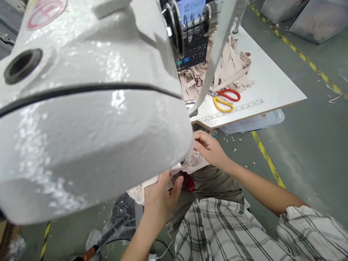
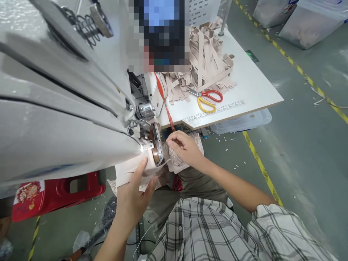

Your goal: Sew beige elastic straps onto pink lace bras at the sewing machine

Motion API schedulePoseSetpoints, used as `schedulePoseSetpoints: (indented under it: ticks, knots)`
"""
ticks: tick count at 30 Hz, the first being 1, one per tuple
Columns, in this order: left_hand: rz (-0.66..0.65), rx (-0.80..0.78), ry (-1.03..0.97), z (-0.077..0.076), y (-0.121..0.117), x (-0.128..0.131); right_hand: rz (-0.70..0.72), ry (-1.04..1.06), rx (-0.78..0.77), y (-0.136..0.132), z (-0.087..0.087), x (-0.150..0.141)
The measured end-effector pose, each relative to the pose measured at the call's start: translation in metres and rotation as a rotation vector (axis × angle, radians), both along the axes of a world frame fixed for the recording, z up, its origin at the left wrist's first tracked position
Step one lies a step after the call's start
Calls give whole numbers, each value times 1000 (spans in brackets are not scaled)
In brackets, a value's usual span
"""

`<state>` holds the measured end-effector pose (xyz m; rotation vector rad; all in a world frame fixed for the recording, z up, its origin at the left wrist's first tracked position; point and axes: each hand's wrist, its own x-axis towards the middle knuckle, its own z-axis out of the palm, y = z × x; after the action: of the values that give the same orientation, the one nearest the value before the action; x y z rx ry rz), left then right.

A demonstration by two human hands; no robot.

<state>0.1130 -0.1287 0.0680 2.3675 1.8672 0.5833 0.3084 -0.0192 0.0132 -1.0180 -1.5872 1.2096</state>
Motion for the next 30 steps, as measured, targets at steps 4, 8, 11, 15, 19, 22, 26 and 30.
schedulePoseSetpoints:
  ticks: [4,8,11,15,19,22,26,30]
  knots:
    - [-8,27,5,-3,1,4,47,26,-22,-10,2,-1]
    - [-16,50,22,-6,1,7,69,84,1,-18,5,-3]
    - [-11,60,43,-7,0,9,67,124,14,-22,8,-5]
    - [14,72,52,-10,-3,11,43,146,14,-27,12,-6]
    - [70,45,13,-17,-9,11,-1,119,32,-30,14,-9]
    - [110,-32,-50,-19,-12,11,-27,78,40,-32,16,-12]
    - [90,-14,-23,-21,-19,23,-38,78,16,-42,17,-14]
    - [8,146,83,-31,-37,49,-7,90,-147,-59,14,-11]
